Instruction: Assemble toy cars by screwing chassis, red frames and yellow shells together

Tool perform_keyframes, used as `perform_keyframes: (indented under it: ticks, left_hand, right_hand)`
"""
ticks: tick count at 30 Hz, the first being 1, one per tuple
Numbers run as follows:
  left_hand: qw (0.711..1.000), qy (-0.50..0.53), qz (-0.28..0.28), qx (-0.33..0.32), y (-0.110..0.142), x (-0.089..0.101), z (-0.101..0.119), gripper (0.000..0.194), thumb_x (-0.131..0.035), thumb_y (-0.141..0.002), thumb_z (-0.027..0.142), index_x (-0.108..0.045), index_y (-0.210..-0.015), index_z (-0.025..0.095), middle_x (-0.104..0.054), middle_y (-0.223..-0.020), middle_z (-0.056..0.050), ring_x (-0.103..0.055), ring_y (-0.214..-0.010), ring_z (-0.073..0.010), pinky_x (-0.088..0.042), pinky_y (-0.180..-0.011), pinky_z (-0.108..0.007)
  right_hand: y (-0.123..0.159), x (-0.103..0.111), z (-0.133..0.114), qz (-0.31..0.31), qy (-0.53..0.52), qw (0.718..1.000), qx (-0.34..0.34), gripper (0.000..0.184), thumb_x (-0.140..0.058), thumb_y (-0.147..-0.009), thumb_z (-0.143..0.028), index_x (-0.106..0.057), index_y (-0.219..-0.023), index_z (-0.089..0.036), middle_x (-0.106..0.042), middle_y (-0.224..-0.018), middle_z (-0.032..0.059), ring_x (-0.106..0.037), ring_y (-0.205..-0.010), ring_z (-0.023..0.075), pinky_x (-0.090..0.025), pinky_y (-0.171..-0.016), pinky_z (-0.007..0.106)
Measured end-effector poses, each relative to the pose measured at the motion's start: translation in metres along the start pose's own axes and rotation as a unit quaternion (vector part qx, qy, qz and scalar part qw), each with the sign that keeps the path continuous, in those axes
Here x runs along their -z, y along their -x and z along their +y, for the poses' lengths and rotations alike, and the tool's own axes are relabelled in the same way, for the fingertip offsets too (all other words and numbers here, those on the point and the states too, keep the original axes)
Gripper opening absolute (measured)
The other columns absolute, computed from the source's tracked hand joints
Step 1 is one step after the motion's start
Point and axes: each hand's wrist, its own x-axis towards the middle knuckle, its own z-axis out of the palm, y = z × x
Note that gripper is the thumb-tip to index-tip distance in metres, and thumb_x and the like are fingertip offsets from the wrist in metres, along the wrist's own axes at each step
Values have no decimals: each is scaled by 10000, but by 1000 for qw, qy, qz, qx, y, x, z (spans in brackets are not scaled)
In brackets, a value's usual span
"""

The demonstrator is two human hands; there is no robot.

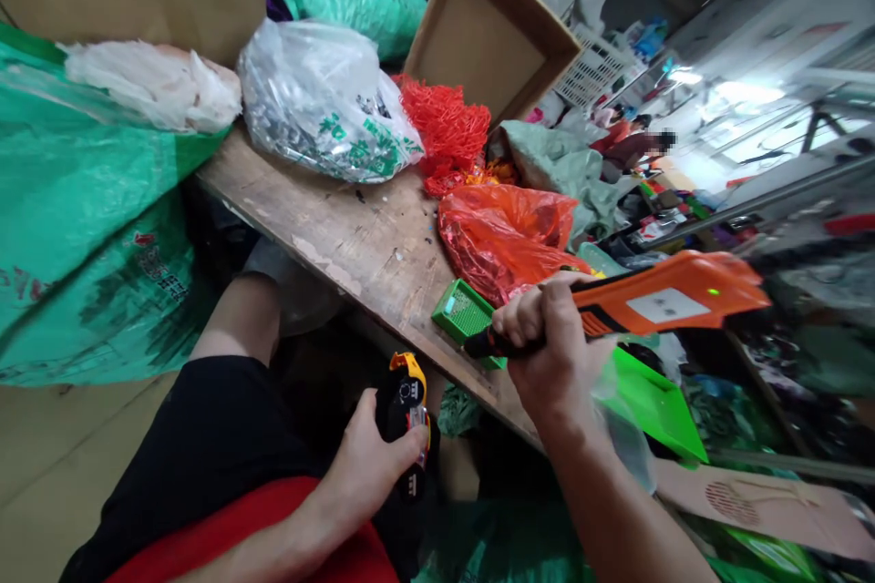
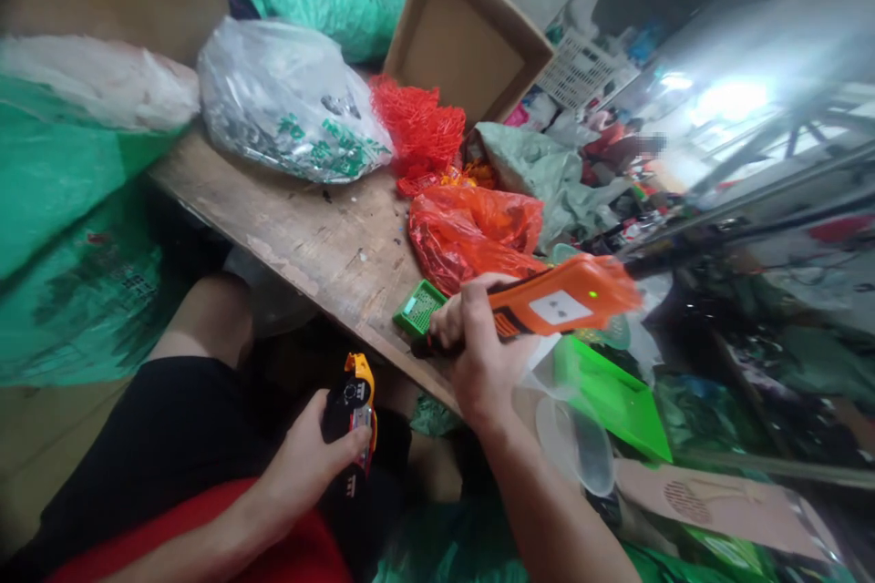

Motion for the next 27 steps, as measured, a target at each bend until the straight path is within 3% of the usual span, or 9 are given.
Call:
perform_keyframes:
  ticks: [4,8,27]
  left_hand:
    - [1000,13,17,6,-5,0,-8,375,-727,-695,484,-582,-900,205,-698,-821,-32,-663,-818,-258,-500,-716,-345]
    - [998,54,40,5,-5,-2,-9,460,-750,-663,556,-618,-904,187,-704,-822,-48,-649,-810,-262,-487,-717,-351]
    - [995,73,60,28,-4,-1,-6,503,-765,-642,593,-642,-899,178,-711,-812,-67,-636,-798,-269,-472,-721,-366]
  right_hand:
    - [-29,14,27,33,16,997,66,295,-787,-843,-342,-523,-804,-216,-408,-470,-129,-359,-366,61,-369,-405,213]
    - [-45,21,43,45,5,997,65,283,-791,-825,-348,-542,-846,-215,-431,-472,-133,-365,-366,56,-392,-418,209]
    - [-59,24,69,64,9,997,50,315,-799,-800,-366,-522,-831,-219,-447,-473,-134,-398,-352,56,-375,-392,201]
